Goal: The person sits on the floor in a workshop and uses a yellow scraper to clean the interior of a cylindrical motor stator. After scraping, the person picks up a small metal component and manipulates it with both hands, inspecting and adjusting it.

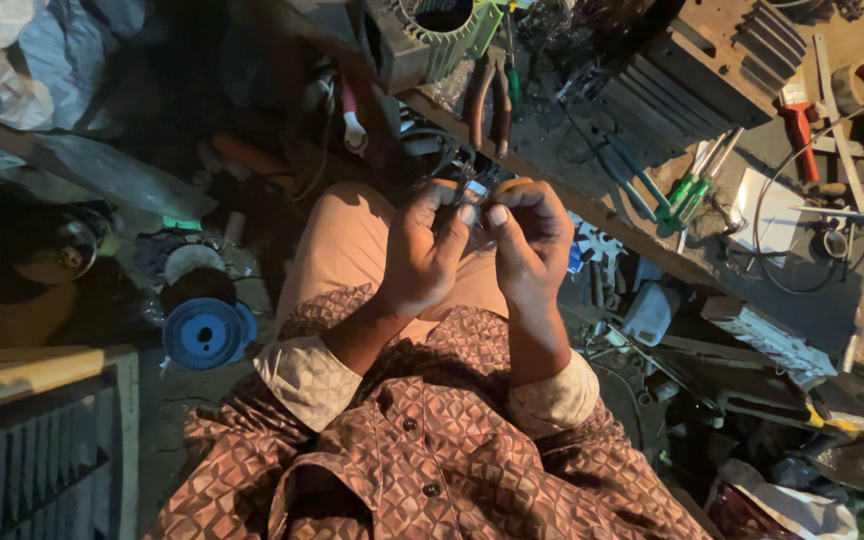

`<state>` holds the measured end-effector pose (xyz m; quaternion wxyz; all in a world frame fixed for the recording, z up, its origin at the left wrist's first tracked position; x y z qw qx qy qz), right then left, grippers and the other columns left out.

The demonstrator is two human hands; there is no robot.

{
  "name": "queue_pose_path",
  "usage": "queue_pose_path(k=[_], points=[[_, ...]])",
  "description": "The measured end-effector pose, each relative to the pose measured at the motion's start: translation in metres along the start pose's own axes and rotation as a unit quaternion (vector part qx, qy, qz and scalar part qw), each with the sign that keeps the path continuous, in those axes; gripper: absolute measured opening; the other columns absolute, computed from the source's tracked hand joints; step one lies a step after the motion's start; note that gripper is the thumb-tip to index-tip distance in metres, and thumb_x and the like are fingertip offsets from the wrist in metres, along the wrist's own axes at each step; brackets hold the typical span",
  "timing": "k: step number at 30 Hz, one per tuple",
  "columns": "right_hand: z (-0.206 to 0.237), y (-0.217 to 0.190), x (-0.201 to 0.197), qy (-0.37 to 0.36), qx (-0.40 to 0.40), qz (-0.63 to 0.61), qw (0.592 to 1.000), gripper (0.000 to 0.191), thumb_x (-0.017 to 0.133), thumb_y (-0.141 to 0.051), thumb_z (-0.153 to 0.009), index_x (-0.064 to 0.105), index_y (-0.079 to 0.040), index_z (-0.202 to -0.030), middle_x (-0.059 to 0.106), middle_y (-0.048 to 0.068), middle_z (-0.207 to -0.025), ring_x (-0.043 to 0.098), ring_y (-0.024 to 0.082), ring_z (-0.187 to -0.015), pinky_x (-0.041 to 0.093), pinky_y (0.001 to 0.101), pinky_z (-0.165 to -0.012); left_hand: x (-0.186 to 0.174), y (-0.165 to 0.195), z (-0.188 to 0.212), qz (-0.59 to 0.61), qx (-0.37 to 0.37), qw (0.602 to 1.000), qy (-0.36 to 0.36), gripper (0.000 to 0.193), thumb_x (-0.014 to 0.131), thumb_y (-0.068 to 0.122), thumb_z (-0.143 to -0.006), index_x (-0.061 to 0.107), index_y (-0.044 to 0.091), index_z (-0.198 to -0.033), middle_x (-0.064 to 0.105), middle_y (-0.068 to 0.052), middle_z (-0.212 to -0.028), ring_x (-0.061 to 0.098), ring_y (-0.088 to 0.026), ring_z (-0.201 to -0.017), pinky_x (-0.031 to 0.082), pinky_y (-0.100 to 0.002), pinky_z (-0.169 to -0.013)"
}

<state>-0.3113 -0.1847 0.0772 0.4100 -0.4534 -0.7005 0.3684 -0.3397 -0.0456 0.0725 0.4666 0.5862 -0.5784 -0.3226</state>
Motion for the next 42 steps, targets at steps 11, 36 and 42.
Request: queue_pose_path(k=[11, 36, 42], points=[[0.007, -0.004, 0.005, -0.021, -0.034, 0.019, 0.999, 0.009, 0.057, 0.008, -0.097, 0.059, 0.006, -0.105, 0.06, 0.01, -0.106, 0.061, 0.014, -0.087, 0.052, 0.0271, -0.078, 0.0, -0.002, -0.001, -0.009, -0.002, 1.0, 0.016, 0.014, 0.058, 0.014, -0.104, 0.064, 0.002, -0.109, 0.063, -0.007, -0.1, 0.061, -0.016, -0.095, 0.05, -0.032, -0.089], [-0.019, -0.009, -0.009, -0.056, 0.05, 0.002, 0.997, 0.013, 0.073, -0.002, -0.096, 0.062, 0.003, -0.102, 0.063, 0.006, -0.101, 0.059, 0.012, -0.093, 0.047, 0.0254, -0.086, -0.007, -0.009, 0.002, 0.082, -0.036, 0.995, -0.04, 0.011, 0.057, 0.01, -0.101, 0.062, 0.003, -0.108, 0.062, 0.0, -0.098, 0.056, -0.007, -0.095, 0.049, -0.027, -0.089], [-0.016, -0.005, -0.007, -0.037, 0.079, -0.031, 0.996, 0.01, 0.072, 0.001, -0.097, 0.063, 0.004, -0.097, 0.064, 0.006, -0.095, 0.06, 0.01, -0.079, 0.049, 0.0237, -0.069, -0.006, -0.007, 0.004, 0.135, -0.084, 0.986, -0.045, 0.01, 0.061, 0.011, -0.102, 0.063, 0.003, -0.107, 0.062, 0.0, -0.098, 0.056, -0.008, -0.094, 0.048, -0.027, -0.087]])
Point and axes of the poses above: each hand's wrist, its own z-axis away from the middle knuckle, its own x-axis out of the palm, y = z × x, the point moved 1 cm from there along -z, towards the middle knuckle
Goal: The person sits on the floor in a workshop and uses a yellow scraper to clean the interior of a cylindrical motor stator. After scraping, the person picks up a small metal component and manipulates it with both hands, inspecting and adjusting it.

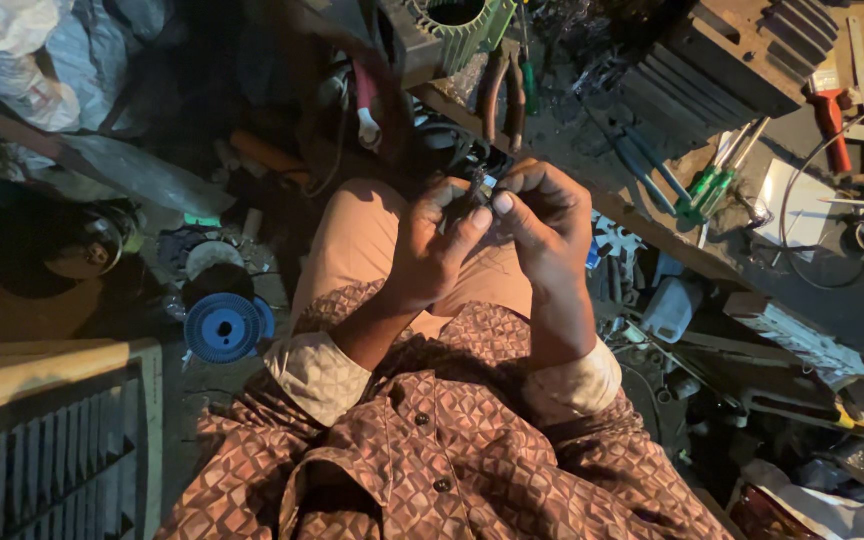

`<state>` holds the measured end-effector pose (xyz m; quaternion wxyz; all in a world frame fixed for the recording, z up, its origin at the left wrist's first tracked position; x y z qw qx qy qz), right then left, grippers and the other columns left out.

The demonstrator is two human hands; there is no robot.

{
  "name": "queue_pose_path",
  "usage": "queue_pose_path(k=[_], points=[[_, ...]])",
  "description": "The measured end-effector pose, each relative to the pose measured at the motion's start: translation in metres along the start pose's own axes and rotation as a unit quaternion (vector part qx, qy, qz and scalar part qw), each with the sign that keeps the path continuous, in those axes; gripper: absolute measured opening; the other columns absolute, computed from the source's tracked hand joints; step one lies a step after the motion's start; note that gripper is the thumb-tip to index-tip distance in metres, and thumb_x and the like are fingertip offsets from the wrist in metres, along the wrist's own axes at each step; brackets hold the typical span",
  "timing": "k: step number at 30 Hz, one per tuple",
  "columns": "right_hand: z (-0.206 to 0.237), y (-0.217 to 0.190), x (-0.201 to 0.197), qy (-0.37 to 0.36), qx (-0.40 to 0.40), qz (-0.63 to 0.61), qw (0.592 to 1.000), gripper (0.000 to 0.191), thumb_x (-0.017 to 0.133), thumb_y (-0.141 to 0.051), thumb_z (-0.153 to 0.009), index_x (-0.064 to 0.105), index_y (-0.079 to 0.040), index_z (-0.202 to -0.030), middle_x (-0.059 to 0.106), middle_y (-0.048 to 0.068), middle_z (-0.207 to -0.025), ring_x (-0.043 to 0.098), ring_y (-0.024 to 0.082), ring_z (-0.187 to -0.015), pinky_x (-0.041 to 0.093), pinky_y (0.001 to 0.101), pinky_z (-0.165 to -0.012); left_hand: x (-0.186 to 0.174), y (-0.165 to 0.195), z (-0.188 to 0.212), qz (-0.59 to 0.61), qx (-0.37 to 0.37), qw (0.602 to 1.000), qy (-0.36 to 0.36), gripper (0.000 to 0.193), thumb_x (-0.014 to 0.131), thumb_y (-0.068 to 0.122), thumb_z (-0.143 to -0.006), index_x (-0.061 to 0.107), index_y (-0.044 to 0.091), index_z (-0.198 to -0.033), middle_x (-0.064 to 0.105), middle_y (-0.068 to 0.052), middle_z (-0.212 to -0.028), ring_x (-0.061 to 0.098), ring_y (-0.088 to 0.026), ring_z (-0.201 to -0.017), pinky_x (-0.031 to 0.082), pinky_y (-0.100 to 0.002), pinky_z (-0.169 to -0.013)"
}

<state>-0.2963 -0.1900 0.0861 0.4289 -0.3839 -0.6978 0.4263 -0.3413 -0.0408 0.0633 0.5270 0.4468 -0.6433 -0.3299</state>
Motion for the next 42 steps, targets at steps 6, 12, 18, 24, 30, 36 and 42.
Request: queue_pose_path(k=[6, 12, 18, 24, 30, 36, 42], points=[[0.009, 0.013, 0.0, 0.015, -0.034, -0.03, 0.999, 0.011, 0.073, 0.0, -0.097, 0.063, 0.004, -0.095, 0.064, 0.007, -0.091, 0.06, 0.011, -0.075, 0.049, 0.0246, -0.066, 0.0, -0.001, -0.002, -0.028, 0.037, 0.999, 0.011, 0.011, 0.061, 0.012, -0.103, 0.066, 0.002, -0.105, 0.062, 0.0, -0.101, 0.058, -0.009, -0.096, 0.049, -0.027, -0.09], [0.014, 0.019, 0.001, 0.019, -0.063, -0.001, 0.998, 0.011, 0.072, -0.001, -0.098, 0.063, 0.005, -0.095, 0.064, 0.008, -0.095, 0.059, 0.013, -0.086, 0.047, 0.0266, -0.079, 0.001, -0.001, -0.001, 0.035, 0.003, 0.999, 0.025, 0.011, 0.061, 0.012, -0.104, 0.064, 0.002, -0.107, 0.063, 0.001, -0.1, 0.057, -0.008, -0.095, 0.048, -0.026, -0.087], [0.015, 0.016, 0.0, 0.011, -0.039, -0.025, 0.999, 0.011, 0.071, -0.003, -0.097, 0.063, 0.005, -0.101, 0.062, 0.009, -0.101, 0.058, 0.014, -0.089, 0.047, 0.0267, -0.082, 0.002, 0.001, 0.0, 0.065, 0.007, 0.997, 0.026, 0.012, 0.06, 0.013, -0.104, 0.064, 0.003, -0.108, 0.064, 0.001, -0.1, 0.057, -0.007, -0.095, 0.048, -0.025, -0.088], [0.019, 0.009, -0.001, 0.029, -0.097, 0.017, 0.995, 0.014, 0.07, -0.004, -0.098, 0.063, 0.006, -0.106, 0.061, 0.011, -0.106, 0.058, 0.016, -0.096, 0.048, 0.0282, -0.087, 0.001, 0.005, -0.001, 0.037, 0.005, 0.999, 0.03, 0.012, 0.061, 0.016, -0.104, 0.063, 0.005, -0.105, 0.063, 0.002, -0.096, 0.055, -0.006, -0.092, 0.047, -0.025, -0.085], [0.023, 0.001, 0.002, 0.016, -0.137, 0.08, 0.987, 0.016, 0.067, -0.004, -0.098, 0.065, 0.008, -0.108, 0.061, 0.012, -0.107, 0.059, 0.017, -0.097, 0.048, 0.0264, -0.083, 0.002, 0.011, -0.002, 0.028, -0.001, 0.999, 0.038, 0.013, 0.06, 0.017, -0.103, 0.065, 0.005, -0.104, 0.063, 0.003, -0.093, 0.055, -0.006, -0.086, 0.046, -0.025, -0.079], [0.026, -0.002, 0.005, 0.003, -0.132, 0.113, 0.985, 0.024, 0.067, -0.014, -0.099, 0.067, 0.009, -0.105, 0.062, 0.013, -0.107, 0.06, 0.018, -0.095, 0.049, 0.029, -0.085, 0.002, 0.013, -0.002, 0.028, -0.01, 0.999, 0.039, 0.013, 0.061, 0.017, -0.104, 0.064, 0.005, -0.1, 0.059, 0.005, -0.086, 0.05, -0.005, -0.08, 0.042, -0.024, -0.072], [0.025, -0.009, 0.008, 0.001, -0.177, 0.137, 0.975, 0.047, 0.063, -0.039, -0.106, 0.065, 0.007, -0.109, 0.06, 0.016, -0.12, 0.06, 0.018, -0.095, 0.049, 0.0295, -0.087, 0.002, 0.016, -0.003, 0.013, -0.009, 0.999, 0.034, 0.012, 0.06, 0.018, -0.103, 0.063, 0.007, -0.098, 0.056, 0.006, -0.085, 0.048, -0.004, -0.079, 0.041, -0.024, -0.071]])
Point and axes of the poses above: each hand's wrist, its own z-axis away from the middle knuckle, its own x-axis out of the palm, y = z × x, the point moved 1 cm from there along -z, towards the middle knuckle
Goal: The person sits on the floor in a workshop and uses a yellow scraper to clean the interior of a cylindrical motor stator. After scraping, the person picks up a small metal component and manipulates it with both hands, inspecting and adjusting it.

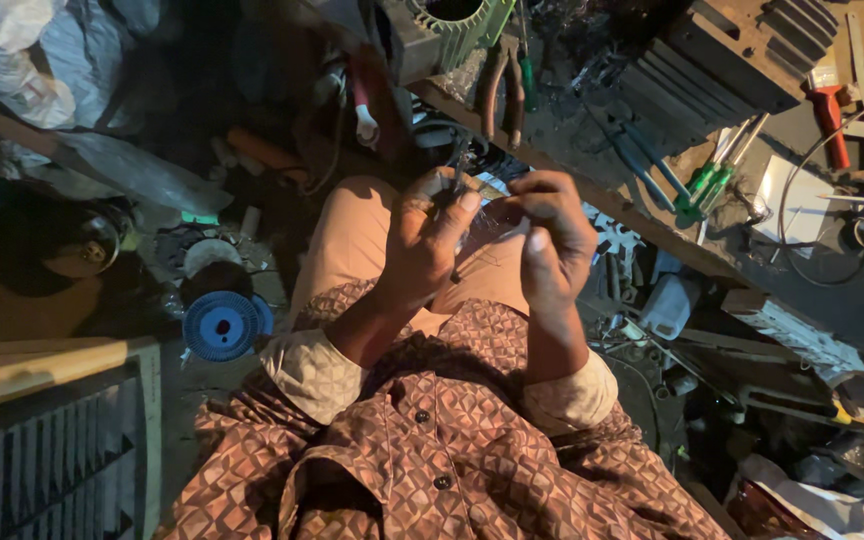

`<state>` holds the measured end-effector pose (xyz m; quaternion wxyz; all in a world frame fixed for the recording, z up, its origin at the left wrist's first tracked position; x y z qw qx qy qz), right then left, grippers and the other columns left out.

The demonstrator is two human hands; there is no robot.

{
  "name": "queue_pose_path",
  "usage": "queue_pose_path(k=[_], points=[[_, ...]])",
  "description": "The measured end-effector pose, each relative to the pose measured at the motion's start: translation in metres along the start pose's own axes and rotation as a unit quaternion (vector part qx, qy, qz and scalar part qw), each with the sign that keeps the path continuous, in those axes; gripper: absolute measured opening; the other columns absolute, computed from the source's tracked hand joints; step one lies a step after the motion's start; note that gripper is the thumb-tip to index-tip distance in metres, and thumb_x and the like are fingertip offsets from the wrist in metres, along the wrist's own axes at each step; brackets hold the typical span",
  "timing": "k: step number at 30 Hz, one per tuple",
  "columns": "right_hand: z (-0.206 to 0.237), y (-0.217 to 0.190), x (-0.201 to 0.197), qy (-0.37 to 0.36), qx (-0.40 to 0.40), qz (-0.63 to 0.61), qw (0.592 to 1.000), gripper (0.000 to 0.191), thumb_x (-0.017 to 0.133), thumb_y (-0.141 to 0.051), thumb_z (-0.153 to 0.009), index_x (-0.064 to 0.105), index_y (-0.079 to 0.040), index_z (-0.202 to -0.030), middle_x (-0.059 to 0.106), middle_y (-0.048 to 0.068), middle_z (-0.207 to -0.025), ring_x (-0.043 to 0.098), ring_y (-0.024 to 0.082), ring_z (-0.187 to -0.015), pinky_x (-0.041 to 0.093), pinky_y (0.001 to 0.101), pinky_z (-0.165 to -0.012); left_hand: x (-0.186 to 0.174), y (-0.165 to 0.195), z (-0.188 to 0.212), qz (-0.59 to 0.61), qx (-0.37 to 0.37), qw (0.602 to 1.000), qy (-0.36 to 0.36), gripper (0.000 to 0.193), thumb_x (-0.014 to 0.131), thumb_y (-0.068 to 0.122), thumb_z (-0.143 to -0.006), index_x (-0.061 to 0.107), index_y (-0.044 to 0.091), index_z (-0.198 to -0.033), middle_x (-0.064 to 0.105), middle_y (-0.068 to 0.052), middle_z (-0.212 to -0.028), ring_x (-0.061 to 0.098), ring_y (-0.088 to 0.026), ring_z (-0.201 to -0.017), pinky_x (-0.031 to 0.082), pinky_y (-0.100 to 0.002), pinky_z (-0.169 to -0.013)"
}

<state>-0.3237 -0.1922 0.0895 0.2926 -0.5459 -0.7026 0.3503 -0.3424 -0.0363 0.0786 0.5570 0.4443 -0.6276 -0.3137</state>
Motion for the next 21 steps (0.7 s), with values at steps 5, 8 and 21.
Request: queue_pose_path(k=[5, 8, 21], points=[[-0.0024, -0.0016, -0.0005, 0.009, 0.001, -0.031, 0.999, 0.062, 0.063, -0.051, -0.103, 0.064, 0.009, -0.115, 0.055, 0.019, -0.129, 0.059, 0.019, -0.104, 0.049, 0.0305, -0.088, -0.001, -0.0024, -0.0007, -0.013, -0.007, 1.0, 0.008, 0.012, 0.061, 0.018, -0.102, 0.063, 0.007, -0.097, 0.052, 0.007, -0.081, 0.046, -0.004, -0.075, 0.038, -0.023, -0.067], [-0.0015, -0.0001, -0.0013, -0.007, -0.008, -0.015, 1.0, 0.063, 0.063, -0.054, -0.103, 0.065, 0.008, -0.114, 0.057, 0.019, -0.128, 0.062, 0.021, -0.108, 0.049, 0.0312, -0.094, -0.0005, -0.0052, -0.0012, 0.003, 0.008, 1.0, 0.005, 0.012, 0.061, 0.017, -0.103, 0.063, 0.006, -0.098, 0.053, 0.006, -0.084, 0.047, -0.004, -0.079, 0.04, -0.024, -0.071], [-0.0041, -0.0005, 0.0021, -0.01, -0.001, -0.034, 0.999, 0.068, 0.064, -0.057, -0.101, 0.064, 0.008, -0.123, 0.055, 0.018, -0.134, 0.058, 0.019, -0.106, 0.048, 0.0321, -0.095, 0.0041, -0.001, 0.0, 0.025, 0.01, 1.0, -0.01, 0.012, 0.059, 0.016, -0.103, 0.064, 0.005, -0.105, 0.06, 0.005, -0.091, 0.051, -0.005, -0.085, 0.043, -0.025, -0.077]])
Point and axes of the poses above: each hand's wrist, its own z-axis away from the middle knuckle, its own x-axis out of the palm, y = z × x, the point moved 1 cm from there along -z, towards the middle knuckle
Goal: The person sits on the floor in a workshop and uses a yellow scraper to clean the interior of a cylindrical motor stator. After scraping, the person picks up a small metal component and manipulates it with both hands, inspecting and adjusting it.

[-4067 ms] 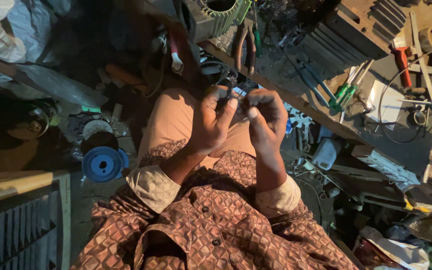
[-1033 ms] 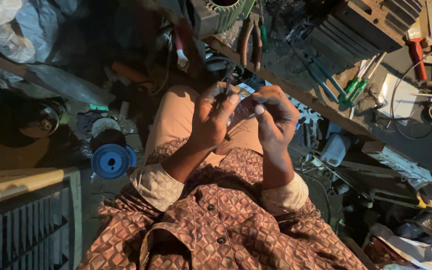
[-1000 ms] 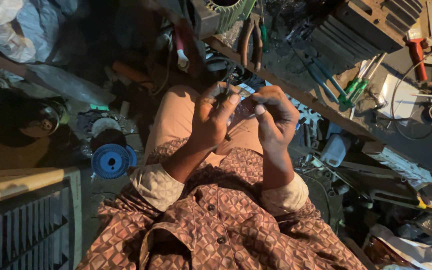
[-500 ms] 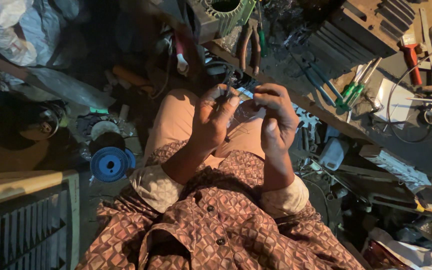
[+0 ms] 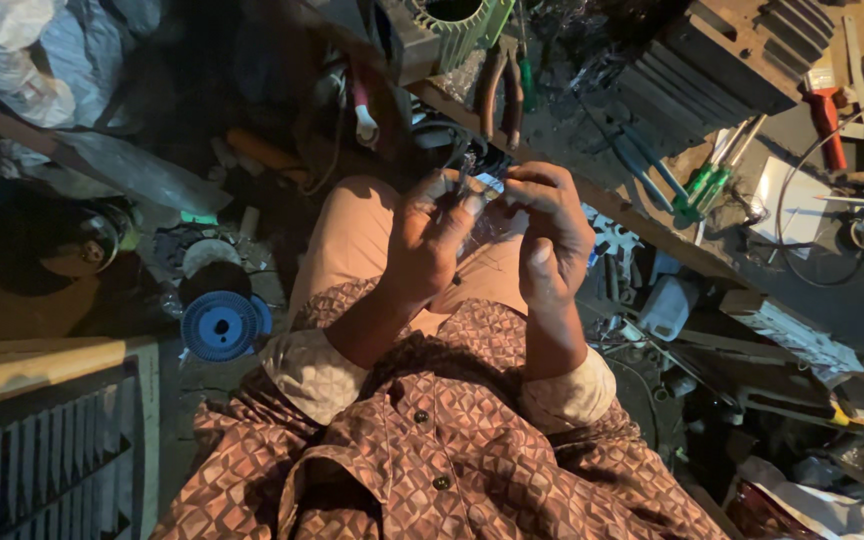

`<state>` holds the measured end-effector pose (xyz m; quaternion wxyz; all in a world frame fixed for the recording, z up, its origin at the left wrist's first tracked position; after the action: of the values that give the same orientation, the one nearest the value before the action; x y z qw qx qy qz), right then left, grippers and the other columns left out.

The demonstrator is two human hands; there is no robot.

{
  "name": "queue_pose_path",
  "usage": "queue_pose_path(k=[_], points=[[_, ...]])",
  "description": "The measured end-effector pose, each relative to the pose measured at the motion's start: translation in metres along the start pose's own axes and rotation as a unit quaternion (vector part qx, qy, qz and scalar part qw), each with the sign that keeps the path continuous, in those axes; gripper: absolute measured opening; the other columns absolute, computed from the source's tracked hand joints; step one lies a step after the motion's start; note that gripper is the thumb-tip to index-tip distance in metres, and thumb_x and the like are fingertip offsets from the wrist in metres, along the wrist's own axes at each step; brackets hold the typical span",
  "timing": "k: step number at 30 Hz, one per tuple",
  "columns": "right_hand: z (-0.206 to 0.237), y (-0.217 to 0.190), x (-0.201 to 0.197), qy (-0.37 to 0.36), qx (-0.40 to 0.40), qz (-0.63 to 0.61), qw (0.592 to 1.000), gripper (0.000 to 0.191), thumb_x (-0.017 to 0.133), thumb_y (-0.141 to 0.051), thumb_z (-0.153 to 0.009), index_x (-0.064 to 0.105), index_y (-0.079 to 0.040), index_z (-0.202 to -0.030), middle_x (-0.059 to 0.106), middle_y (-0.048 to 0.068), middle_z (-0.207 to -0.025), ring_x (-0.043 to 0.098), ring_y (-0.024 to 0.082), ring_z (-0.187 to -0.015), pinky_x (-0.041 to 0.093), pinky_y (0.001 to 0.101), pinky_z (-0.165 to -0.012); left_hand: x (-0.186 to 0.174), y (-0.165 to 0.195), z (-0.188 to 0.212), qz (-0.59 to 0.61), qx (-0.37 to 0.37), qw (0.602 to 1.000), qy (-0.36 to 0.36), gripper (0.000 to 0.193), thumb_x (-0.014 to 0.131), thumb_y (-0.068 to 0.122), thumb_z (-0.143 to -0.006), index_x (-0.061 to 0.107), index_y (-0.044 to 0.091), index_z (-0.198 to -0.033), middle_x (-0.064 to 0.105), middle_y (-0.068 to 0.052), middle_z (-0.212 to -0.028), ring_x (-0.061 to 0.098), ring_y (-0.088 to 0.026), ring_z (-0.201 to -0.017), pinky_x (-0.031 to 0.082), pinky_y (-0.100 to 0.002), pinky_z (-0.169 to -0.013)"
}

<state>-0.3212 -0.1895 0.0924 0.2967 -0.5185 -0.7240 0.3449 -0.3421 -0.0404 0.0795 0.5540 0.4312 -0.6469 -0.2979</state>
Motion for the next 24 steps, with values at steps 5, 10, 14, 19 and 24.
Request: queue_pose_path(k=[5, 10, 14, 19, 24], points=[[0.001, 0.001, 0.001, 0.0, 0.003, 0.004, 1.0, 0.064, 0.065, -0.057, -0.101, 0.065, 0.006, -0.114, 0.055, 0.018, -0.131, 0.06, 0.021, -0.108, 0.05, 0.0326, -0.095, -0.002, 0.003, 0.001, -0.02, 0.012, 1.0, -0.012, 0.013, 0.059, 0.017, -0.104, 0.065, 0.005, -0.106, 0.062, 0.003, -0.094, 0.054, -0.006, -0.089, 0.046, -0.025, -0.082], [0.001, -0.001, 0.001, 0.008, -0.008, 0.023, 1.0, 0.067, 0.066, -0.058, -0.1, 0.064, 0.006, -0.12, 0.055, 0.018, -0.132, 0.057, 0.02, -0.109, 0.048, 0.0324, -0.098, -0.003, -0.003, 0.001, -0.014, 0.008, 1.0, 0.0, 0.012, 0.06, 0.016, -0.101, 0.064, 0.005, -0.105, 0.06, 0.004, -0.092, 0.052, -0.005, -0.086, 0.045, -0.024, -0.079], [-0.001, -0.004, 0.001, -0.002, -0.015, 0.029, 0.999, 0.069, 0.065, -0.059, -0.1, 0.065, 0.006, -0.124, 0.053, 0.017, -0.134, 0.057, 0.019, -0.108, 0.048, 0.0322, -0.097, -0.004, -0.009, 0.001, -0.003, 0.013, 1.0, -0.007, 0.011, 0.061, 0.016, -0.104, 0.062, 0.005, -0.102, 0.054, 0.006, -0.087, 0.047, -0.004, -0.084, 0.041, -0.023, -0.075], [-0.001, -0.005, 0.001, -0.003, -0.021, 0.05, 0.999, 0.07, 0.064, -0.06, -0.1, 0.067, 0.006, -0.122, 0.054, 0.017, -0.134, 0.057, 0.019, -0.108, 0.047, 0.032, -0.097, -0.005, -0.014, 0.003, 0.031, -0.005, 0.999, 0.01, 0.009, 0.062, 0.014, -0.102, 0.061, 0.005, -0.103, 0.058, 0.005, -0.089, 0.05, -0.004, -0.084, 0.042, -0.023, -0.076], [0.001, -0.003, 0.001, 0.005, -0.02, 0.039, 0.999, 0.07, 0.065, -0.061, -0.099, 0.068, 0.006, -0.118, 0.055, 0.017, -0.132, 0.057, 0.02, -0.109, 0.046, 0.0327, -0.098, -0.004, -0.014, 0.001, 0.029, -0.001, 1.0, 0.003, 0.009, 0.063, 0.014, -0.101, 0.061, 0.006, -0.104, 0.056, 0.005, -0.087, 0.049, -0.004, -0.082, 0.041, -0.023, -0.074]])
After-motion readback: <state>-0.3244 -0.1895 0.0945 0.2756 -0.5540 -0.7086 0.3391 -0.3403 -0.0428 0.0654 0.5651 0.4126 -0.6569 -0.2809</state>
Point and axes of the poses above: each hand's wrist, its own z-axis away from the middle knuckle, its own x-axis out of the palm, y = z × x, the point moved 1 cm from there along -z, towards the middle knuckle
